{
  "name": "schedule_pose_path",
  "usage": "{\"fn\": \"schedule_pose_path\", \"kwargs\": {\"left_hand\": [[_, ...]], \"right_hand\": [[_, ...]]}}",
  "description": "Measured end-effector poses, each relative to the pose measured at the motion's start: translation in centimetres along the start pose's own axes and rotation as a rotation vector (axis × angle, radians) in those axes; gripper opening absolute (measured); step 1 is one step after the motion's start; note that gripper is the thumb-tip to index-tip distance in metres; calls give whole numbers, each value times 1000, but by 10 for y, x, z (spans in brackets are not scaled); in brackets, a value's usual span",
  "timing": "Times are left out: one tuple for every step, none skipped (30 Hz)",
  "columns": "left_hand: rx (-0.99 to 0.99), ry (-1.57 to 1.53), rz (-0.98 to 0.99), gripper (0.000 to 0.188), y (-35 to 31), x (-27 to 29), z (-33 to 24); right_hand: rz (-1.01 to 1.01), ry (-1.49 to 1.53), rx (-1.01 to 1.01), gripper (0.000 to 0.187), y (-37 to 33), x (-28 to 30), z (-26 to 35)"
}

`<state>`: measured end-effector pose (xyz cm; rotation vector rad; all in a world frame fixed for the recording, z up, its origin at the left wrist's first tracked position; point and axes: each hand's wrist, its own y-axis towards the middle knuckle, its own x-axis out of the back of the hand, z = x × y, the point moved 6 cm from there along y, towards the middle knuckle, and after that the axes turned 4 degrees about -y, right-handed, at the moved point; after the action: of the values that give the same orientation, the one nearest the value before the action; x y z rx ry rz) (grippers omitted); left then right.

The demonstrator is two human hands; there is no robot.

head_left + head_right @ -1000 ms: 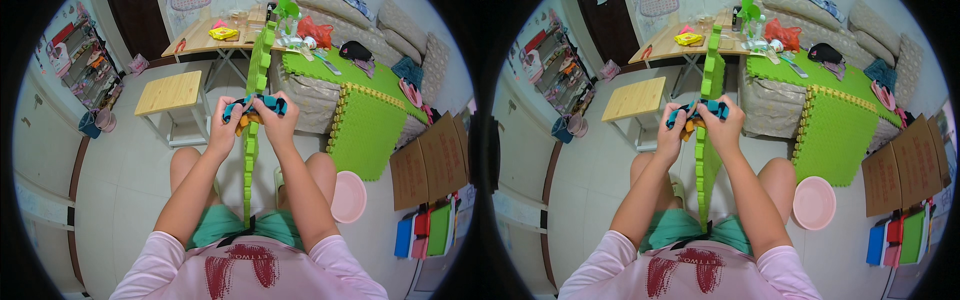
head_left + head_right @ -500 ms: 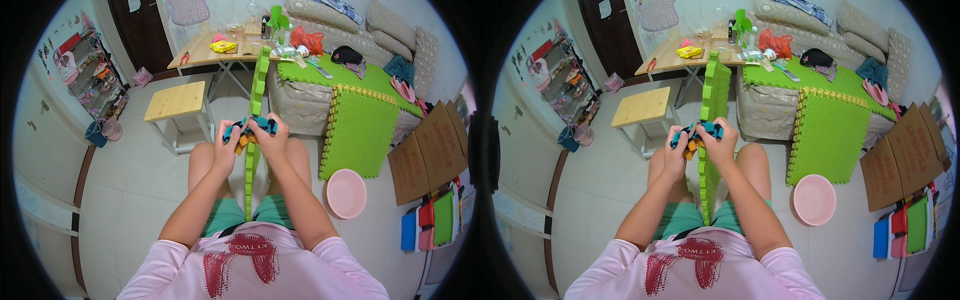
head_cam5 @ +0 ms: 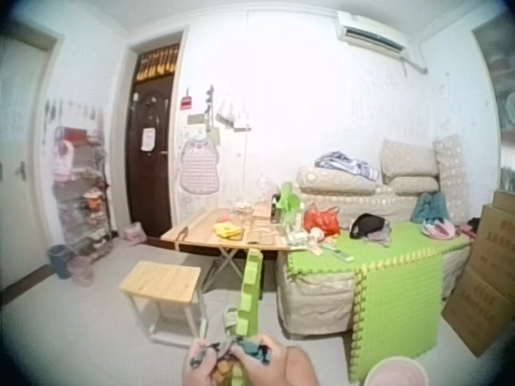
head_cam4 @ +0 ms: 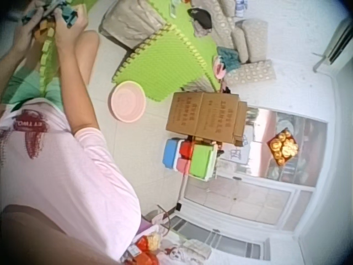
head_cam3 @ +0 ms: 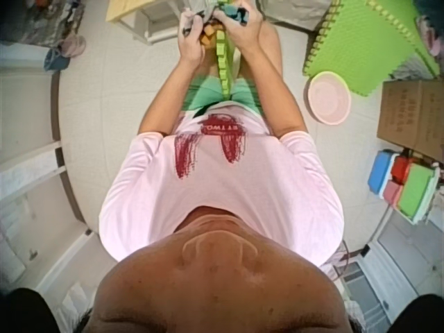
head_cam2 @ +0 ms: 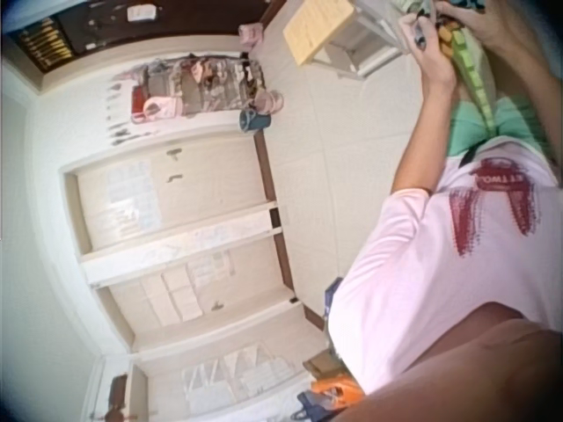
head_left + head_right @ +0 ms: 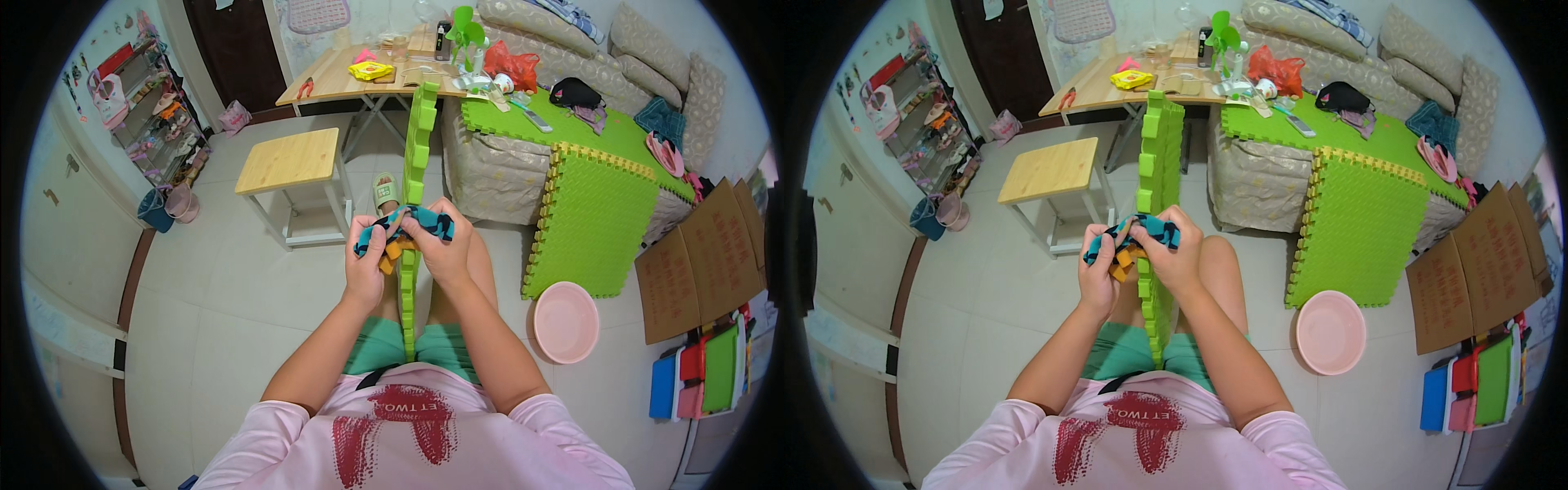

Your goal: The person sits on the floor and attaches a patterned fabric strip to the serrated edge of a green foam mat by hand.

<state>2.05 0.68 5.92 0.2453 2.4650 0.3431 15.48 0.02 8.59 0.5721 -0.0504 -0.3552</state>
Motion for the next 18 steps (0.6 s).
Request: {"fn": "schedule_pose_path", "kwargs": {"left_hand": [[15, 12, 10, 18, 2, 2, 2], [31, 23, 20, 18, 3, 3, 4], [40, 21, 19, 18, 4, 3, 6], [30, 52, 32, 18, 5, 1, 5], [20, 84, 46, 19, 7, -1, 6], [27, 81, 43, 19, 9, 1, 8], [34, 106, 21, 19, 11, 5, 10], [40, 131, -2, 19, 12, 9, 11], [48, 175, 1, 19, 15, 10, 7], [49, 176, 0, 19, 18, 11, 7], [34, 206, 0, 18, 23, 11, 6], [20, 238, 4, 18, 27, 12, 5], [23, 287, 27, 17, 32, 13, 4], [25, 290, 28, 17, 35, 13, 3], [38, 322, 25, 17, 37, 11, -1], [50, 354, 21, 16, 39, 11, -3], [60, 340, 0, 15, 45, 22, 2], [57, 339, 1, 15, 48, 20, 2]], "right_hand": [[3, -6, -3, 27, 2, -1, 5], [-28, -23, -39, 27, 4, 1, 9], [-66, -40, -80, 27, 3, 4, 9], [-68, -46, -88, 27, 4, 5, 5], [-79, 11, -101, 28, 5, 7, -1], [-87, 68, -112, 30, 6, 8, -5], [-68, 68, -139, 30, 4, 8, -7], [-68, 64, -145, 30, 3, 10, -9], [-37, 76, -189, 28, 3, 11, -11], [-5, 89, -234, 27, 4, 12, -15], [-4, 90, -236, 27, 5, 14, -18], [16, 233, -265, 24, 5, 14, -24], [37, 376, -292, 22, 6, 14, -29], [34, 379, -294, 22, 7, 16, -31], [50, 382, -282, 20, 8, 17, -31], [67, 386, -271, 18, 10, 19, -29], [74, 327, -392, 18, 9, 25, -33], [75, 326, -390, 18, 13, 31, -35]]}}
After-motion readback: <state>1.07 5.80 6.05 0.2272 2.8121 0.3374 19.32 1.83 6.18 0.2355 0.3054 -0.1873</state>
